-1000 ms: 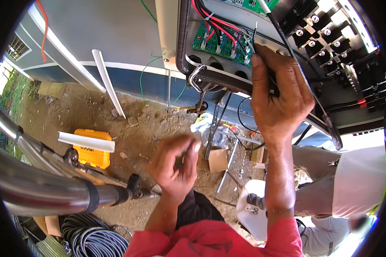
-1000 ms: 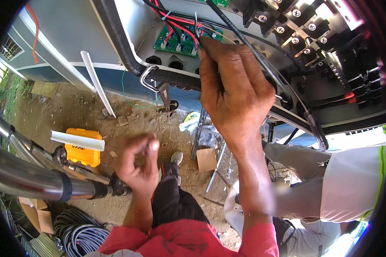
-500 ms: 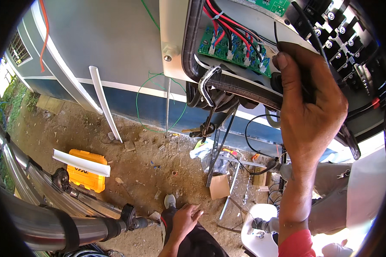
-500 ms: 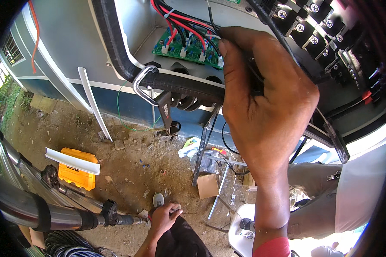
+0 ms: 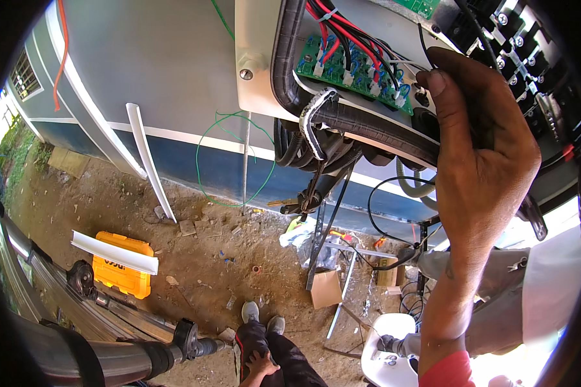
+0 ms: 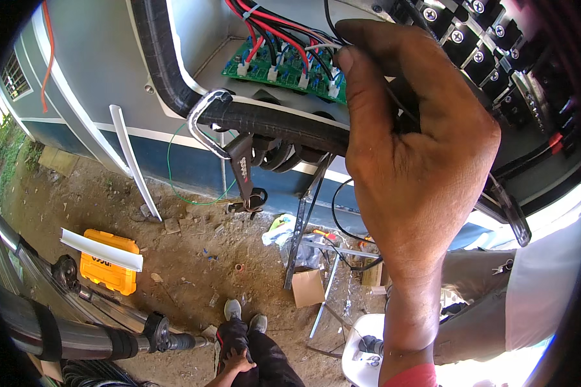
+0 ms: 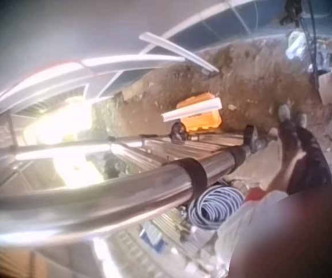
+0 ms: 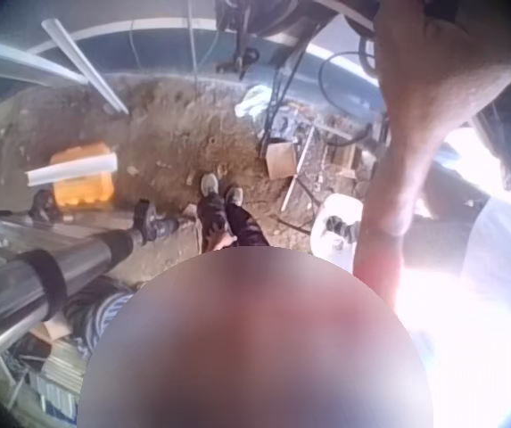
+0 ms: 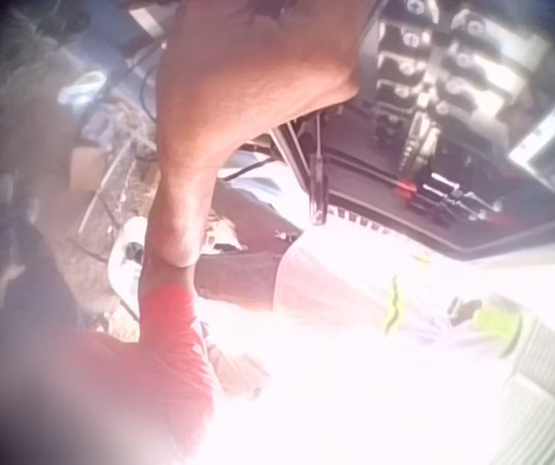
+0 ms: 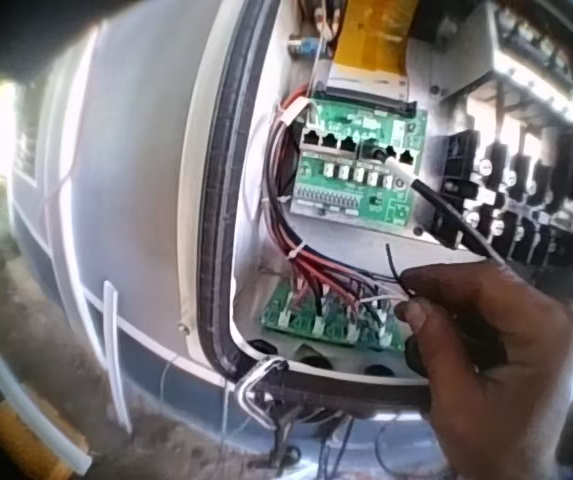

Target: The person uses a cordless drill to secure a metal frame to a wall-mounted electrical panel. They then route a flexible conduit and a white wire through the frame, feed the wire into the panel, and connect it to the internal circuitry.

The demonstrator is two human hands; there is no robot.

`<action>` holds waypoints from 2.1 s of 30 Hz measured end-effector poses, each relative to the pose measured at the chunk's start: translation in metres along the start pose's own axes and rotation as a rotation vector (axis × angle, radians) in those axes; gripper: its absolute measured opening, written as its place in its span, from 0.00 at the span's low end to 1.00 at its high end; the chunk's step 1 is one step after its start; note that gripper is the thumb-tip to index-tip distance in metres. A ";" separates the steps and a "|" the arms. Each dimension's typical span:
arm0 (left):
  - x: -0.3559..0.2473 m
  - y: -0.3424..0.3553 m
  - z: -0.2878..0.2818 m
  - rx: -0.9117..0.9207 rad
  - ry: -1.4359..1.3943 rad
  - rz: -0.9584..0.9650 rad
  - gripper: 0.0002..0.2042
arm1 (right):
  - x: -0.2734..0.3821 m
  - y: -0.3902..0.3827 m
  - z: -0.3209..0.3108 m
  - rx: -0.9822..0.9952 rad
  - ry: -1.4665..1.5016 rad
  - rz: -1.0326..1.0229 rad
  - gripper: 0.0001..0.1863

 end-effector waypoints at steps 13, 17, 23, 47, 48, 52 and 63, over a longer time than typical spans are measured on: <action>0.008 0.004 -0.017 -0.017 0.006 -0.053 0.55 | 0.002 0.003 0.001 0.021 -0.060 -0.020 0.11; 0.008 0.008 -0.020 0.020 -0.007 -0.071 0.53 | 0.005 0.001 0.001 0.018 -0.113 -0.010 0.11; 0.009 0.005 -0.023 -0.040 -0.005 -0.060 0.52 | 0.006 -0.001 0.001 -0.005 -0.139 0.007 0.10; 0.008 0.016 -0.040 -0.062 0.025 -0.095 0.51 | 0.002 0.000 0.003 -0.020 -0.012 0.001 0.11; 0.009 0.016 -0.039 -0.062 0.023 -0.097 0.51 | 0.002 0.000 0.003 -0.023 -0.012 0.010 0.11; 0.010 0.019 -0.038 -0.057 0.035 -0.096 0.51 | 0.003 0.000 0.002 -0.042 -0.065 0.006 0.10; 0.009 0.020 -0.046 -0.066 0.028 -0.110 0.51 | 0.002 0.004 0.003 0.031 0.034 0.036 0.09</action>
Point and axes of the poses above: each hand's wrist, its own y-axis towards the middle knuckle, its own z-axis out of the palm, x = y × z, the point moved 7 cm from there along y, towards the middle knuckle, and after that the axes turned 5 degrees about y, right-handed, at the moved point
